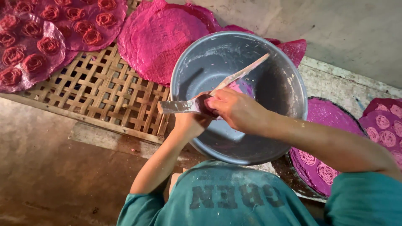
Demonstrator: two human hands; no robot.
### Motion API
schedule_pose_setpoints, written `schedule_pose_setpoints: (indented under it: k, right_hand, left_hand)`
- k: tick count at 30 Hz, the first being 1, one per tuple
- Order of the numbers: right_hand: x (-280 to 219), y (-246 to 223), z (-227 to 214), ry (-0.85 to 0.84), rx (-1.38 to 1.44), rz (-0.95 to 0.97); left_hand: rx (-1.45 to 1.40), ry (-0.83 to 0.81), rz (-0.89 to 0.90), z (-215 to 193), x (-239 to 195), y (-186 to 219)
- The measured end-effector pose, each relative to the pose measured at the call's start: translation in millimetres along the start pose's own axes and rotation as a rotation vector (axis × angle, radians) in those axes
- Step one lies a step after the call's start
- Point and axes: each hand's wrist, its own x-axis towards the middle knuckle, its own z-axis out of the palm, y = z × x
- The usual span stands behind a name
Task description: The person loads pink dough into a handheld extruder and squeezes it onto a round tray to form spiral shapes. They repeatedly refill the extruder from a metal bowl and continue filling the tray with spirals.
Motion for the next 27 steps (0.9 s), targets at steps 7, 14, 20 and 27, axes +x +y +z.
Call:
schedule_pose_setpoints:
  k: [7,14,20,27]
  right_hand:
    - [-60.5,22.2,31.1,0.319,0.543,0.358]
    - [-86.2,21.0,54.2,0.375,0.087,0.083]
    - [-93.6,-2.9,47.7,0.541,-0.162,0.140]
    - [-158.4,11.6,12.2,0.460,-0.128,0.228]
  left_hand:
    - [-0.095,0.243,-0.047,-25.7,17.1,-36.8]
    - [-0.272,0.223,-0.042,-9.6,17.5,-6.7]
    - [0.126,0.186,0.076,16.1,11.4,60.0]
    - [-0.108,-0.063,-0.039,90.3,-2.2,54.5]
